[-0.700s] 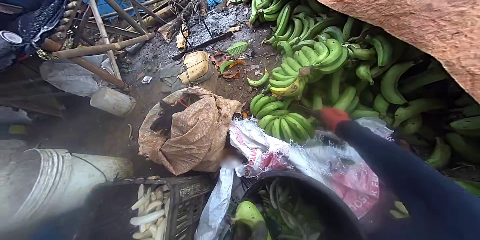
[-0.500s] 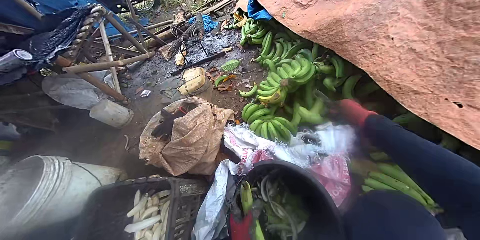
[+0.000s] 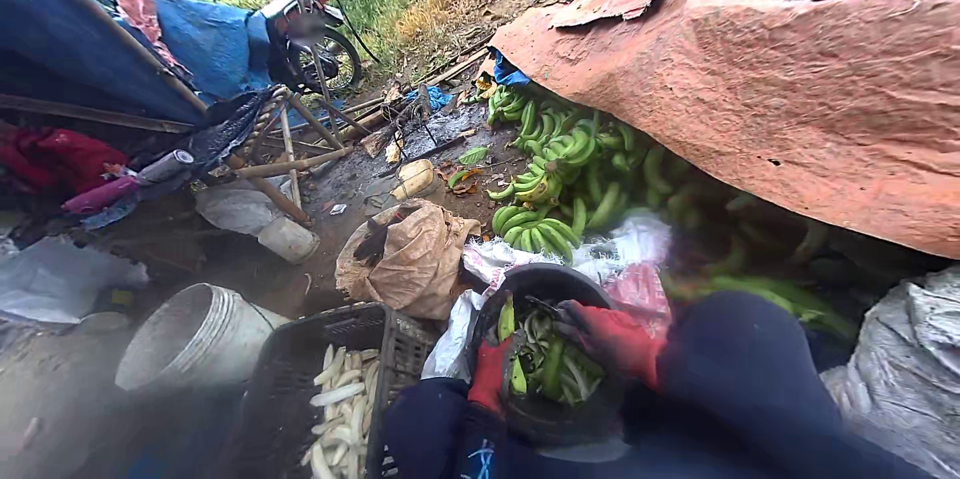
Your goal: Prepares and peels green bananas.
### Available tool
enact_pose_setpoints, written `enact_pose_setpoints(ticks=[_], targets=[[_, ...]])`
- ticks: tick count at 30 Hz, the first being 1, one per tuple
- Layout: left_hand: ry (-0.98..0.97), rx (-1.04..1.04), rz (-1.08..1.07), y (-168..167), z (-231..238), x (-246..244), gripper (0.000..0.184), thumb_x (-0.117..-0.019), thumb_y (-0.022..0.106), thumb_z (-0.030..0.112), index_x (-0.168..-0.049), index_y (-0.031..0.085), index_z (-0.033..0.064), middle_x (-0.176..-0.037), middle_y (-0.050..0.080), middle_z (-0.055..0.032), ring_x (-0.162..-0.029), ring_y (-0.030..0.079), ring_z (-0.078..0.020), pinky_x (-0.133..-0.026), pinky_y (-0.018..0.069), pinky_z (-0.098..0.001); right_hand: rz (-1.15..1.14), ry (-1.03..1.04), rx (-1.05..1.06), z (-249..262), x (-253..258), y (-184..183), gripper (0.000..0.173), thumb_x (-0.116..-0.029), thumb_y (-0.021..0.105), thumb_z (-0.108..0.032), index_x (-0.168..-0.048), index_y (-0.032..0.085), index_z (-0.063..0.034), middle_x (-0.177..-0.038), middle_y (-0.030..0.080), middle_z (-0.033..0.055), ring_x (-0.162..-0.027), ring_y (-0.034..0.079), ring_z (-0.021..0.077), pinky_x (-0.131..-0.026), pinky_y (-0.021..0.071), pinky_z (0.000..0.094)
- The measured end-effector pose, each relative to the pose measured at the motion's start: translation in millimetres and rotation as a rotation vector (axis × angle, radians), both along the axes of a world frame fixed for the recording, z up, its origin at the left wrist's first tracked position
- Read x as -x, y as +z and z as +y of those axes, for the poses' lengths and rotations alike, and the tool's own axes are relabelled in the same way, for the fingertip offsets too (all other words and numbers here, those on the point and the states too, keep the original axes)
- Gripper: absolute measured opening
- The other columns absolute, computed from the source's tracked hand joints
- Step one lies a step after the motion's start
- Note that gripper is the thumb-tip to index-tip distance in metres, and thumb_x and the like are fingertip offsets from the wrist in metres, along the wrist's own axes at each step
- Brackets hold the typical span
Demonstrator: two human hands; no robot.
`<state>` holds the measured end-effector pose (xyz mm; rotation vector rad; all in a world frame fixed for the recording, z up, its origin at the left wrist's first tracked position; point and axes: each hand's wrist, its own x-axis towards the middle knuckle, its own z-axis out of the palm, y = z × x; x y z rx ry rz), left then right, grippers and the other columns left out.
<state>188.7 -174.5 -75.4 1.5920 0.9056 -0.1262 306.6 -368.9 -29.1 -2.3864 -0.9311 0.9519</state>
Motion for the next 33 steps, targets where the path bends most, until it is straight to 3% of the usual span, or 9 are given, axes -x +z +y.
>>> enact_pose_setpoints(ticks=[4,9,15,18,23,27,31,32,33], targets=[[-0.120,0.000,0.022,18.7,-12.9,10.0,0.048,-0.1022,0.062,0.021,-0.143,0.049,-0.0025,-0.129,0.063,-0.0217,-0.114,0.063,-0.0265,-0.101,0.0502,-0.0427,-0.109,0.048,0.076,10.0,29.4,3.0,0.042,-0.1087,0.048,-0.029,-0.141,0.051,-0.0025,-0.130,0.062,0.0264,-0.118,0.064,0.0447,-0.094,0.0513,0.0607],[-0.137,0.093,-0.001,19.7,-21.0,20.5,0.045,-0.1011,0.062,0.021,-0.138,0.051,-0.0011,-0.112,0.066,-0.0163,-0.093,0.065,-0.0200,-0.084,0.0553,-0.0372,-0.137,0.090,0.115,7.8,36.0,-5.9,0.044,-0.1057,0.052,-0.024,-0.142,0.049,0.0004,-0.130,0.061,0.0281,-0.117,0.064,0.0458,-0.092,0.0514,0.0614],[-0.174,-0.007,0.027,26.3,-22.3,12.5,0.046,-0.1017,0.062,0.019,-0.140,0.051,-0.0020,-0.123,0.064,-0.0200,-0.106,0.064,-0.0234,-0.094,0.0527,-0.0394,-0.129,0.055,0.163,16.6,32.0,-12.4,0.049,-0.1053,0.053,-0.024,-0.147,0.045,-0.0002,-0.130,0.062,0.0280,-0.118,0.064,0.0456,-0.092,0.0515,0.0610],[-0.303,0.056,-0.034,35.2,-38.1,17.0,0.052,-0.0983,0.065,0.014,-0.145,0.046,0.0007,-0.125,0.064,-0.0161,-0.104,0.065,-0.0171,-0.092,0.0545,-0.0334,-0.035,-0.064,0.232,20.8,13.8,-28.5,0.046,-0.1065,0.050,-0.027,-0.142,0.048,0.0022,-0.132,0.063,0.0289,-0.124,0.062,0.0465,-0.099,0.0483,0.0649],[0.104,-0.015,-0.104,8.7,-27.5,10.1,0.044,-0.1042,0.059,0.025,-0.137,0.053,-0.0035,-0.121,0.064,-0.0220,-0.103,0.064,-0.0253,-0.092,0.0525,-0.0419,0.061,-0.101,0.016,6.5,3.8,-13.3,0.047,-0.1129,0.037,-0.034,-0.147,0.047,-0.0040,-0.135,0.062,0.0260,-0.129,0.060,0.0416,-0.107,0.0452,0.0608],[0.297,0.013,-0.235,-8.7,-16.7,10.3,0.041,-0.1101,0.042,0.029,-0.127,0.058,-0.0049,-0.111,0.064,-0.0207,-0.093,0.062,-0.0230,-0.084,0.0522,-0.0407,0.069,-0.038,-0.256,-1.2,37.9,-8.5,0.042,-0.1076,0.050,-0.020,-0.149,0.052,-0.0116,-0.133,0.063,0.0241,-0.123,0.062,0.0403,-0.104,0.0478,0.0597],[0.482,0.150,-0.137,65.0,-63.7,1.1,0.036,-0.1124,0.027,0.014,-0.138,0.047,-0.0011,-0.123,0.058,-0.0167,-0.105,0.058,-0.0194,-0.094,0.0481,-0.0330,-0.081,-0.020,-0.131,-1.1,75.2,3.7,0.052,-0.1045,0.057,-0.021,-0.155,0.046,-0.0164,-0.140,0.056,0.0268,-0.119,0.063,0.0447,-0.095,0.0529,0.0588],[0.491,0.176,-0.145,53.1,-58.5,0.6,0.038,-0.1128,0.027,0.015,-0.143,0.044,-0.0004,-0.134,0.055,-0.0182,-0.116,0.055,-0.0226,-0.103,0.0440,-0.0372,-0.122,-0.007,-0.089,0.9,77.8,2.3,0.055,-0.1040,0.057,-0.022,-0.157,0.044,-0.0162,-0.141,0.056,0.0272,-0.119,0.063,0.0453,-0.094,0.0533,0.0590],[0.428,0.101,-0.254,12.3,-42.9,4.6,0.040,-0.1122,0.032,0.018,-0.142,0.046,-0.0049,-0.134,0.055,-0.0240,-0.115,0.056,-0.0283,-0.101,0.0462,-0.0427,-0.137,-0.006,-0.047,3.8,78.5,1.1,0.056,-0.1038,0.057,-0.021,-0.158,0.042,-0.0154,-0.141,0.056,0.0270,-0.120,0.062,0.0455,-0.094,0.0533,0.0591]])
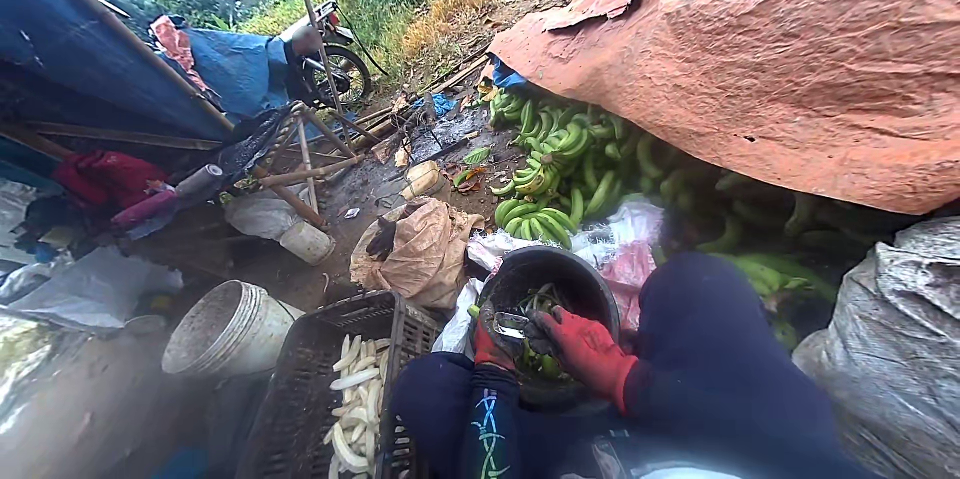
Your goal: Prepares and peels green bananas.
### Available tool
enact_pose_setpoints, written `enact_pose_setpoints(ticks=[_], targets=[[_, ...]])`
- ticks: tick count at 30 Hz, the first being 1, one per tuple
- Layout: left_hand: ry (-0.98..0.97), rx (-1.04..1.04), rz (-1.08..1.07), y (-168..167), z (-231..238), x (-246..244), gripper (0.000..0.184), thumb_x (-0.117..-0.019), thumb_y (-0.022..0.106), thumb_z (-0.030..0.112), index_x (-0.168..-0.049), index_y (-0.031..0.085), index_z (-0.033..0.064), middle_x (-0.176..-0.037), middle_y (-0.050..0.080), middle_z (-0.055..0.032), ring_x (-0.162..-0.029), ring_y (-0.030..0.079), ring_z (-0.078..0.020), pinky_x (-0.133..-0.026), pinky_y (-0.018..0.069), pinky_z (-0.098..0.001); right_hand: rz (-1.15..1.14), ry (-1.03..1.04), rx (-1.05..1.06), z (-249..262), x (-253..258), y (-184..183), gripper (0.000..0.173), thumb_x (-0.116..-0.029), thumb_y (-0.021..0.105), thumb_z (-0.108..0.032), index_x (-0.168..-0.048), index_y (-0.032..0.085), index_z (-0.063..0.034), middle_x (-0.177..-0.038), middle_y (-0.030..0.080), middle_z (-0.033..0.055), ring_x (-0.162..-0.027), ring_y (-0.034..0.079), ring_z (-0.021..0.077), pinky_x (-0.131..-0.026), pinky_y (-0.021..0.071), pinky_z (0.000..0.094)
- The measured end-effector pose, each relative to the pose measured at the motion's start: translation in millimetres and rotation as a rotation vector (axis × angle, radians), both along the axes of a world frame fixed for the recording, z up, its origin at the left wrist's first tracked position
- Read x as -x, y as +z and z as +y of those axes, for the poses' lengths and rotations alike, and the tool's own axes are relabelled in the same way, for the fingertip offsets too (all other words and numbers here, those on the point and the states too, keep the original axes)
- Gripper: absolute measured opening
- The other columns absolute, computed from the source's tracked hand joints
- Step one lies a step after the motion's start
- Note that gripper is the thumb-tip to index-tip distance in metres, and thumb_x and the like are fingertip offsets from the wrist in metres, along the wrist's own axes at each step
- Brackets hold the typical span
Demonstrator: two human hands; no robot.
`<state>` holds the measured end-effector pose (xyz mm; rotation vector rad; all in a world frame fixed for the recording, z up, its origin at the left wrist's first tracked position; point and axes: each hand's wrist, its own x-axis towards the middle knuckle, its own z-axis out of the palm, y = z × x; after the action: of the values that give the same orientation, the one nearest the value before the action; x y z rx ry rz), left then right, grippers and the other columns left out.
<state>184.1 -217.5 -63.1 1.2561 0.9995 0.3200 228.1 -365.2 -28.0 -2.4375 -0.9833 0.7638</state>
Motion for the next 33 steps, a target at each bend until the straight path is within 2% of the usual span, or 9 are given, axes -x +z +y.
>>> enact_pose_setpoints(ticks=[3,10,16,19,22,24,28,31,33], targets=[[-0.108,-0.154,-0.003,-52.8,20.6,0.7,0.042,-0.1095,0.043,0.028,-0.131,0.058,-0.0046,-0.122,0.063,-0.0257,-0.107,0.062,-0.0322,-0.093,0.0508,-0.0491,0.079,-0.060,0.099,5.7,-12.1,1.0,0.048,-0.1064,0.051,-0.019,-0.152,0.044,-0.0080,-0.137,0.059,0.0262,-0.123,0.062,0.0438,-0.097,0.0516,0.0595],[-0.027,-0.037,-0.059,68.7,-34.2,4.9,0.042,-0.1135,0.021,0.019,-0.135,0.045,-0.0069,-0.110,0.056,-0.0155,-0.090,0.056,-0.0135,-0.083,0.0491,-0.0268,0.265,0.073,-0.155,-9.7,-19.5,-2.3,0.034,-0.1091,0.049,-0.018,-0.137,0.059,-0.0013,-0.123,0.067,0.0253,-0.117,0.065,0.0409,-0.104,0.0469,0.0592],[-0.222,-0.121,-0.657,-42.8,28.6,12.5,0.044,-0.1123,0.020,0.021,-0.133,0.038,-0.0130,-0.105,0.062,-0.0163,-0.089,0.065,-0.0127,-0.074,0.0571,-0.0278,0.165,0.149,-0.030,-10.8,-3.2,7.5,0.038,-0.1085,0.048,-0.020,-0.141,0.053,-0.0011,-0.127,0.064,0.0274,-0.120,0.063,0.0439,-0.099,0.0484,0.0610],[0.107,0.111,-0.149,41.2,-2.6,-5.3,0.042,-0.1132,0.019,0.021,-0.137,0.046,0.0013,-0.108,0.059,-0.0114,-0.089,0.059,-0.0142,-0.082,0.0516,-0.0302,0.102,0.162,-0.008,-11.6,-1.3,12.6,0.039,-0.1075,0.050,-0.021,-0.142,0.052,-0.0017,-0.126,0.064,0.0278,-0.117,0.064,0.0452,-0.095,0.0497,0.0612],[-0.017,-0.126,-0.261,-15.9,24.1,0.5,0.043,-0.1132,0.024,0.024,-0.141,0.042,-0.0038,-0.117,0.058,-0.0175,-0.095,0.060,-0.0152,-0.082,0.0528,-0.0298,0.073,0.178,0.024,-8.1,-8.2,12.7,0.042,-0.1055,0.053,-0.018,-0.144,0.050,-0.0014,-0.126,0.063,0.0290,-0.116,0.064,0.0465,-0.093,0.0499,0.0621],[-0.152,-0.206,-0.303,-33.8,31.9,5.2,0.048,-0.1127,0.026,0.023,-0.149,0.036,-0.0067,-0.136,0.054,-0.0235,-0.116,0.057,-0.0187,-0.100,0.0476,-0.0325,0.062,0.161,0.053,-2.5,-17.4,5.7,0.044,-0.1056,0.053,-0.018,-0.146,0.048,-0.0014,-0.128,0.062,0.0294,-0.117,0.063,0.0469,-0.094,0.0498,0.0625],[-0.154,-0.124,-0.297,-17.6,22.6,-0.1,0.045,-0.1132,0.024,0.030,-0.140,0.045,0.0001,-0.114,0.060,-0.0099,-0.094,0.059,-0.0075,-0.083,0.0515,-0.0256,0.056,0.149,0.002,-1.2,-22.8,3.3,0.038,-0.1062,0.051,-0.018,-0.140,0.053,-0.0002,-0.125,0.064,0.0286,-0.116,0.064,0.0460,-0.094,0.0497,0.0616],[-0.208,-0.138,-0.366,-50.7,47.9,4.1,0.045,-0.1123,0.029,0.028,-0.143,0.045,-0.0012,-0.121,0.061,-0.0146,-0.102,0.062,-0.0130,-0.089,0.0529,-0.0298,0.071,0.164,0.012,0.3,-23.3,4.6,0.036,-0.1063,0.052,-0.019,-0.138,0.053,-0.0013,-0.123,0.064,0.0274,-0.115,0.064,0.0449,-0.093,0.0502,0.0612],[-0.159,-0.099,-0.277,-30.4,34.5,6.7,0.039,-0.1122,0.029,0.020,-0.137,0.049,-0.0023,-0.116,0.061,-0.0116,-0.098,0.059,-0.0092,-0.090,0.0506,-0.0253,0.051,0.162,0.040,7.5,-28.2,-0.2,0.043,-0.1053,0.053,-0.019,-0.144,0.050,-0.0007,-0.129,0.062,0.0288,-0.119,0.062,0.0462,-0.095,0.0498,0.0619]])
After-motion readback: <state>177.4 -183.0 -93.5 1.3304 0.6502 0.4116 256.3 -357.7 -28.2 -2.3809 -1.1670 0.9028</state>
